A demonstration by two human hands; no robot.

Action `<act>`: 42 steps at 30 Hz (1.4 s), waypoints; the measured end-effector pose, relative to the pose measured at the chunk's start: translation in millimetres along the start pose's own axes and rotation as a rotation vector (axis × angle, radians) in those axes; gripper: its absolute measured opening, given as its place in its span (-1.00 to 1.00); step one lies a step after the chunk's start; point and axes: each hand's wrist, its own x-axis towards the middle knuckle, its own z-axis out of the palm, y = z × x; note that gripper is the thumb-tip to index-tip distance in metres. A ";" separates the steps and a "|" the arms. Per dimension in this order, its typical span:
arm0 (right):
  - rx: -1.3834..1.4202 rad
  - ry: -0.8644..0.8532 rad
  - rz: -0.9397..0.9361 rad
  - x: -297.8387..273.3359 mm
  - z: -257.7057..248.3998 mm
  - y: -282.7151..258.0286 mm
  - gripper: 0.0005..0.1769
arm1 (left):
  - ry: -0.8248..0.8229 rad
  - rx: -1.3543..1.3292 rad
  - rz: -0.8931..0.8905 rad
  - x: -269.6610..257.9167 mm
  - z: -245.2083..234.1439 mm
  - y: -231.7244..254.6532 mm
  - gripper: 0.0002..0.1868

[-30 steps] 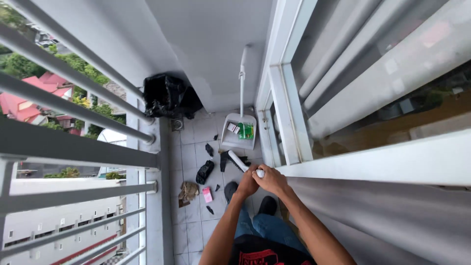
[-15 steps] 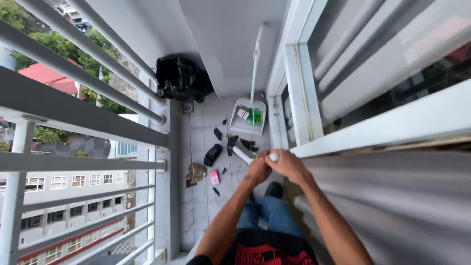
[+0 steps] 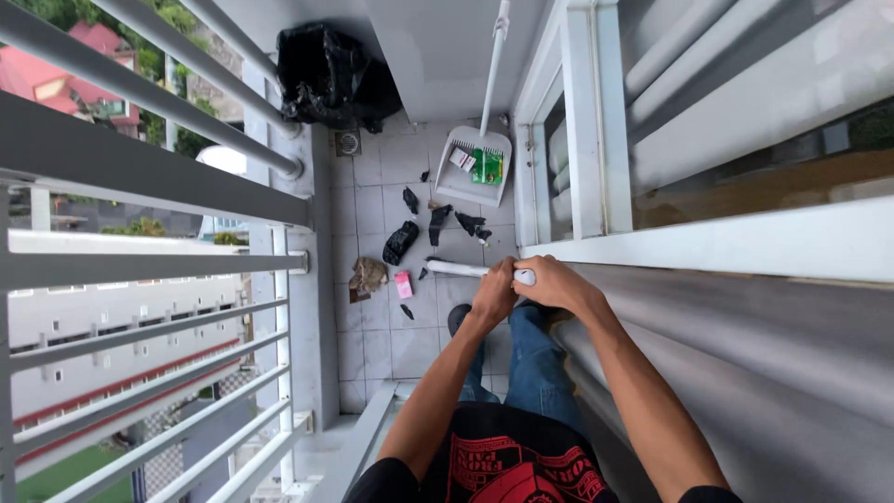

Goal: Cleaning the balcony floor and glass using a brush and dustpan.

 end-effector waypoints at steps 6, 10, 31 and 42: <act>-0.010 0.027 0.006 20.3 -34.7 -2.0 -0.60 | 0.032 -0.025 -0.060 36.9 13.2 3.9 -0.56; 0.055 0.036 -0.046 33.5 -41.5 26.7 -0.67 | 0.058 -0.048 -0.041 61.1 27.5 1.5 -0.68; -0.047 0.087 -0.046 38.3 -94.8 -34.3 -0.50 | 0.225 -0.080 -0.061 89.5 -30.1 55.0 -0.70; 0.066 0.195 -0.079 51.5 -47.2 12.7 -0.62 | 0.094 -0.210 0.026 87.0 -2.6 6.1 -0.63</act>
